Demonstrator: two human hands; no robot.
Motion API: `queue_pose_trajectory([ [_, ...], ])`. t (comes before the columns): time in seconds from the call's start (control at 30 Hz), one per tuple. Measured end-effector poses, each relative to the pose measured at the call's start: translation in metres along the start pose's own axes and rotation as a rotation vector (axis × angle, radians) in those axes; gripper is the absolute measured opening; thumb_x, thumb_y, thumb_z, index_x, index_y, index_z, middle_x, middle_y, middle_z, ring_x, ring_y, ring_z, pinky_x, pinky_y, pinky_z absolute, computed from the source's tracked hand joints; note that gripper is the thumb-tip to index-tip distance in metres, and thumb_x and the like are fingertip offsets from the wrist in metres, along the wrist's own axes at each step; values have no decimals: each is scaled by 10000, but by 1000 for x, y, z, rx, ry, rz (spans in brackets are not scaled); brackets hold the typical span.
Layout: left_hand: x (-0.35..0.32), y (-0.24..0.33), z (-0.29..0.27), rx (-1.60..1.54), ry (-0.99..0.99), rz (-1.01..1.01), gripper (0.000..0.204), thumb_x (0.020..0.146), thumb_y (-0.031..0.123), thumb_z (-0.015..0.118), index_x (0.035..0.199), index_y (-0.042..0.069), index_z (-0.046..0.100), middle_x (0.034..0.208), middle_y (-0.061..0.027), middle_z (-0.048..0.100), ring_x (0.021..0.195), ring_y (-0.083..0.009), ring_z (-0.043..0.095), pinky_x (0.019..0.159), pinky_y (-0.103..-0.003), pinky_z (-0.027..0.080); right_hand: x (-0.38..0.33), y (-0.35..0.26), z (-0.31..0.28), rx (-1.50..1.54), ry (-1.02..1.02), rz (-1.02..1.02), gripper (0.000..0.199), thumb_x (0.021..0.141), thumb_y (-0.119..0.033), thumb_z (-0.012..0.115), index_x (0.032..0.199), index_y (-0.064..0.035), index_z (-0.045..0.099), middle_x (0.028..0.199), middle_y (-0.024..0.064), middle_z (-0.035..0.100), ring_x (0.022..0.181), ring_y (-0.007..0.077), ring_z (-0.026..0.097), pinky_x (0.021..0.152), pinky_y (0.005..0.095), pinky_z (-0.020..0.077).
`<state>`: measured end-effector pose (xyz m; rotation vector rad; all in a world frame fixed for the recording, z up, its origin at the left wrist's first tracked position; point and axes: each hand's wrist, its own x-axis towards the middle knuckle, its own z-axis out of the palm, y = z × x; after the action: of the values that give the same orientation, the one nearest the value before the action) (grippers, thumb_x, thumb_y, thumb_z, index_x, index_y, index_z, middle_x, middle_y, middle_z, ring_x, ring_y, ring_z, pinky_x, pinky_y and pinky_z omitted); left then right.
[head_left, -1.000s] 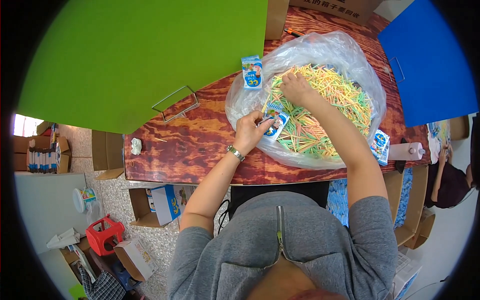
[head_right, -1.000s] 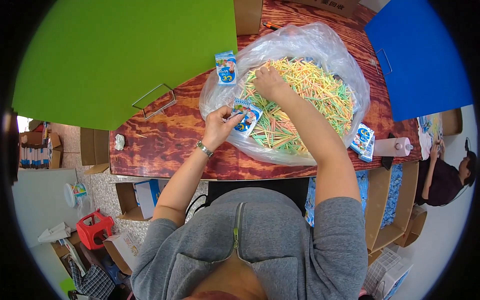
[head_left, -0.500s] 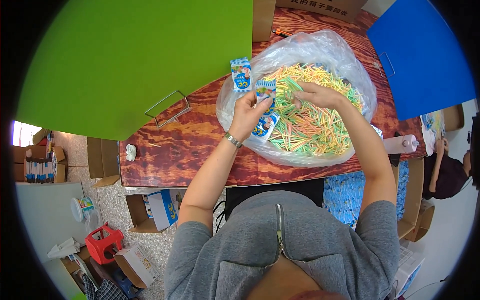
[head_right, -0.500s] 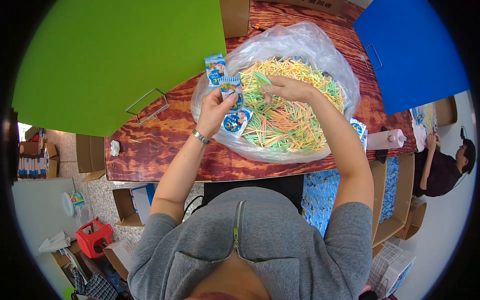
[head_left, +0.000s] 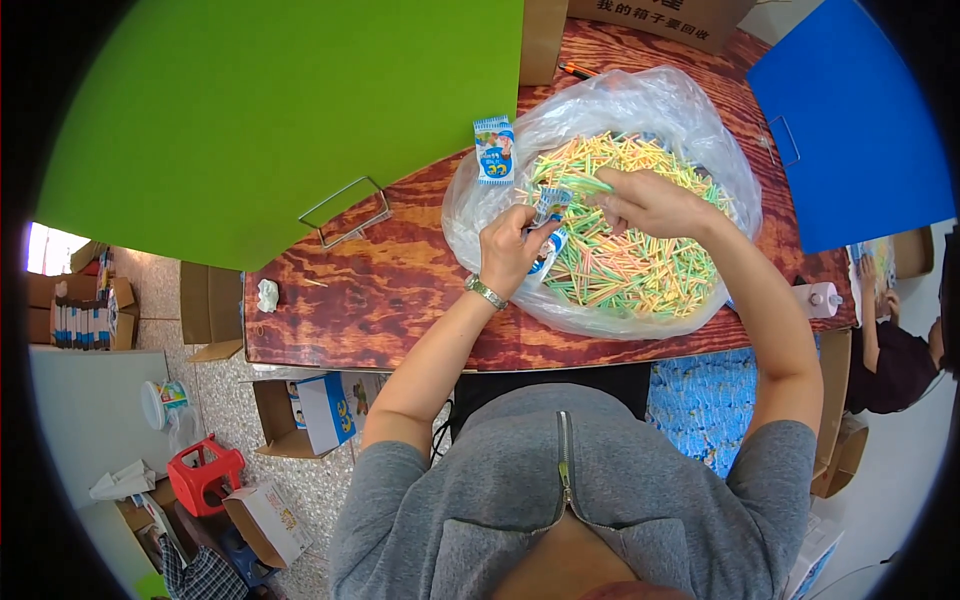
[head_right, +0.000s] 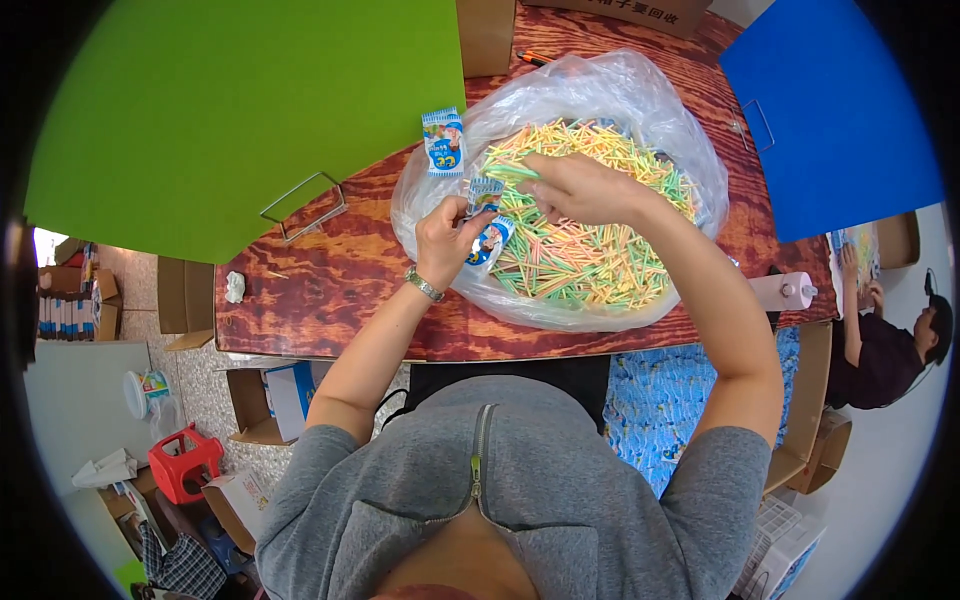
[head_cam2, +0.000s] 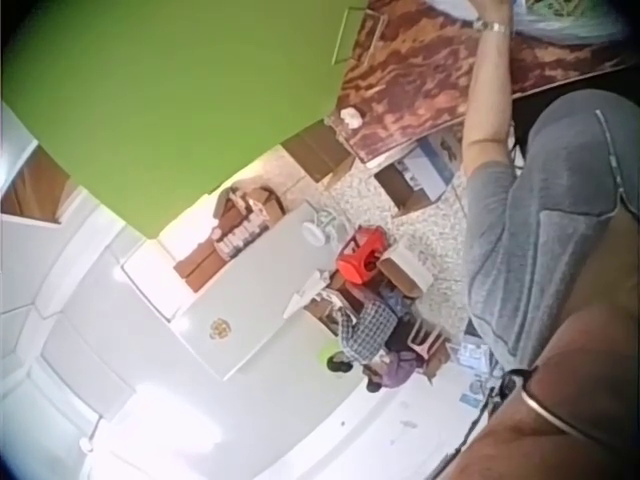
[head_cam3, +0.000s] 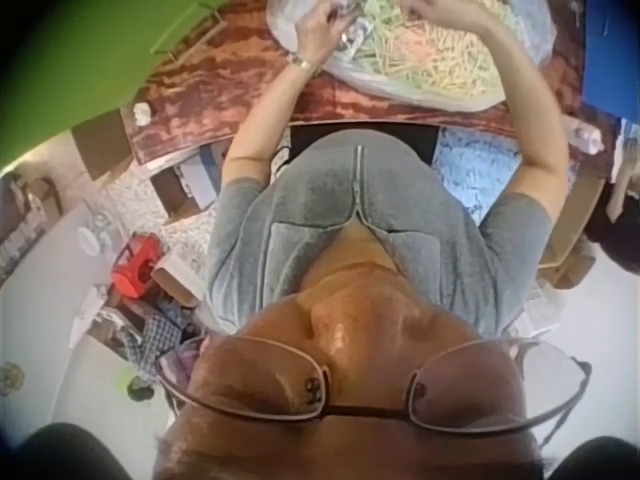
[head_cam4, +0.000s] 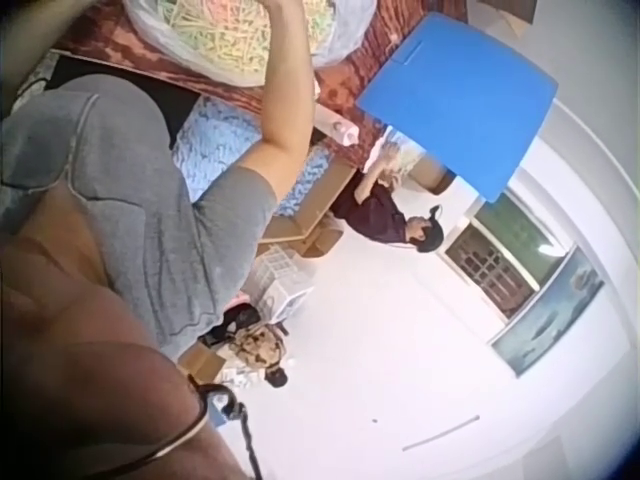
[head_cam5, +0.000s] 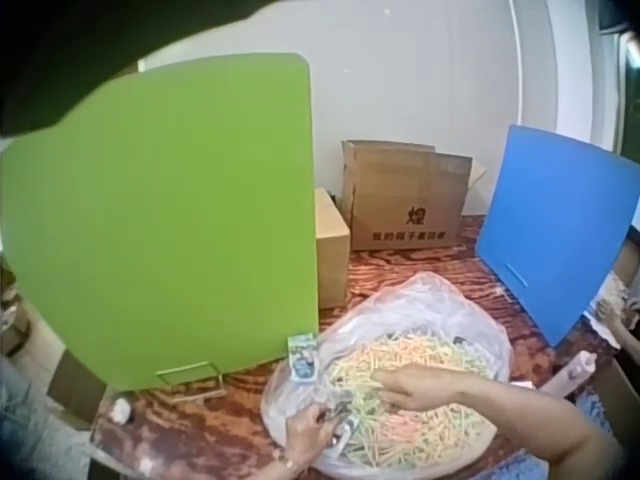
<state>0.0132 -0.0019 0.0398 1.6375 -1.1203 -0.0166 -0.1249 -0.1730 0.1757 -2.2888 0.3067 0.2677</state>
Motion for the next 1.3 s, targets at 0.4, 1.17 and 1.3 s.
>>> queue_pose_trajectory([
  [0.4,1,-4,-9,59,93,246,339,696,109,844,927,23,612,741,-100,656,621,-208,636,539,-306,499,12,-38,-20,-550,-181,8,211,956,-217,506,934,-7,510,672,195,593,663,393,603,638,523,428],
  [1.17,4,4,-18,135,36,467,433,652,-12,764,1059,-6,615,803,-102,645,673,-251,610,595,-345,501,24,-88,-10,-915,-376,112,294,842,-174,653,1042,39,615,928,220,674,896,364,664,780,443,527],
  [1.3,6,5,-17,74,22,380,423,685,51,799,1066,0,623,785,-104,645,661,-247,612,592,-342,500,13,-79,-22,-601,63,-203,323,804,-206,726,1033,7,642,942,212,675,936,360,655,795,444,524],
])
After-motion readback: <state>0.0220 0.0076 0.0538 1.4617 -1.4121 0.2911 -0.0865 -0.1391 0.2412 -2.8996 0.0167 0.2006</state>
